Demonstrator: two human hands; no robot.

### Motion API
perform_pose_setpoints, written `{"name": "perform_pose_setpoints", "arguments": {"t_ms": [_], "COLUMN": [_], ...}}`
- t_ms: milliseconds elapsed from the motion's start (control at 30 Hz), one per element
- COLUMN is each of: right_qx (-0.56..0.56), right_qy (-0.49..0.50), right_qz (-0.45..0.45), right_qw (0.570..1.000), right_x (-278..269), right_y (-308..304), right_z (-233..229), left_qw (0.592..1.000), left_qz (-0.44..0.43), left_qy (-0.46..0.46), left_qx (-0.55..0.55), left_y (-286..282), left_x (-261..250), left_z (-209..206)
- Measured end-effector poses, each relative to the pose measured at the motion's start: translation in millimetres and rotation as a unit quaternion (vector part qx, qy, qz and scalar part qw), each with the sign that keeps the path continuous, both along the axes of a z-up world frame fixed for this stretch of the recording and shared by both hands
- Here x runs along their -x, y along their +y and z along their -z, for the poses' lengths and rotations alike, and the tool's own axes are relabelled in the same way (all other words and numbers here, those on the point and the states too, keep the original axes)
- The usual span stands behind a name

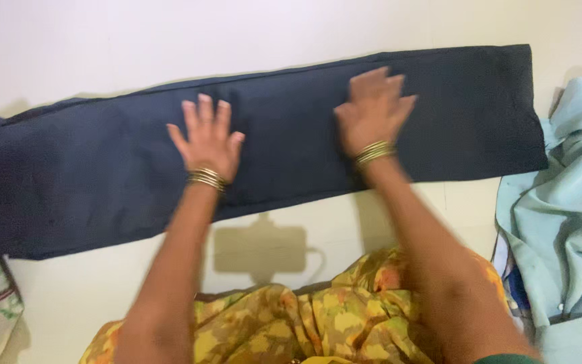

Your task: The person folds a pair of dark trousers on the floor by smoothing the fabric and folding the legs over, then places the folded trousers into a white and red bag already containing other garments.

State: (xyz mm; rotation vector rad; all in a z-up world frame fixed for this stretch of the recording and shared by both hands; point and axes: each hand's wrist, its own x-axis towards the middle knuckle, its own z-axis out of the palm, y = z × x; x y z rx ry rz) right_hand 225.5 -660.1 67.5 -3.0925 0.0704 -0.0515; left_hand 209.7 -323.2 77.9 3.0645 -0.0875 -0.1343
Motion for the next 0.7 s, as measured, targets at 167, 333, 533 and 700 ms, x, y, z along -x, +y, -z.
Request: {"name": "perform_pose_setpoints", "arguments": {"t_ms": [167, 333, 533, 700], "right_qx": [-0.065, -0.043, 0.001, -0.004], "right_qy": [0.03, 0.08, 0.119, 0.168], "right_qz": [-0.16, -0.147, -0.028, 0.088], "right_qw": [0.985, 0.985, 0.993, 0.982], "right_x": [76.2, 104.5, 111.4, 108.7], "right_y": [154.1, 136.2, 54.0, -10.4], "right_z": [-17.4, -14.0, -21.3, -26.8], "left_qw": [1.0, 0.977, 0.928, 0.858], "left_qz": [-0.028, -0.172, -0.337, -0.48], "left_qy": [0.011, 0.122, 0.147, 0.181], "left_qx": [-0.005, -0.021, -0.059, 0.009], "left_y": [-33.6, -10.9, 22.5, 47.9], "left_x": [71.6, 102.0, 121.9, 127.9], "left_z": [8.9, 0.3, -16.4, -24.6]}}
